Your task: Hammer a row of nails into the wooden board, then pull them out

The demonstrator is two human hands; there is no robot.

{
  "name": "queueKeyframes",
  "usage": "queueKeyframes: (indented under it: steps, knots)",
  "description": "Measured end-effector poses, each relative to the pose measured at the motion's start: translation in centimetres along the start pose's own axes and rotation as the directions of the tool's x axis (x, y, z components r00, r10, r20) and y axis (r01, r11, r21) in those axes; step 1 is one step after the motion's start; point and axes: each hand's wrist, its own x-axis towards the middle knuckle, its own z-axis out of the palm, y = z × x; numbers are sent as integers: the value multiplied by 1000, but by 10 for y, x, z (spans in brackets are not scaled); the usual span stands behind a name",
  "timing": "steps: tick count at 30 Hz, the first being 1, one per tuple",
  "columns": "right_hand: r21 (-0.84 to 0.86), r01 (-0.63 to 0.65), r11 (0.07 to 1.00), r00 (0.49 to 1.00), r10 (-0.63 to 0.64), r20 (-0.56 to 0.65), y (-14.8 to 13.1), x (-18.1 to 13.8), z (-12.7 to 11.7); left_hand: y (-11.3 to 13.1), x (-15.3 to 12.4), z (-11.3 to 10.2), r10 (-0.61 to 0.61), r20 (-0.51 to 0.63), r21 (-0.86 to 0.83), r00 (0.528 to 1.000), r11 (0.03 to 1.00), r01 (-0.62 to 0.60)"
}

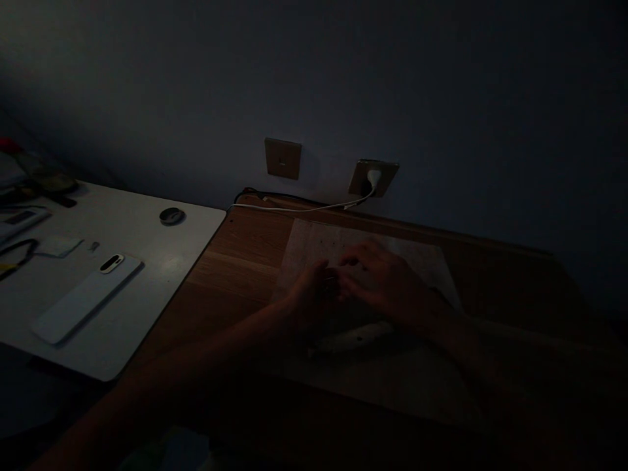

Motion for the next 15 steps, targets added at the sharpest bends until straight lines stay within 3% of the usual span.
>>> queueKeyframes:
  steps: [5,9,15]
  knots:
    - [48,-104,993,981,110,-158,18,-21,-10,10,-17,1,139,37,-75,990,988,-136]
    - [61,-153,986,956,164,-245,25,-40,-18,-1,-18,10,57,62,-10,996,998,-56]
    - [71,-224,972,939,235,-252,32,-71,-22,-9,-13,18,-30,129,98,991,995,18]
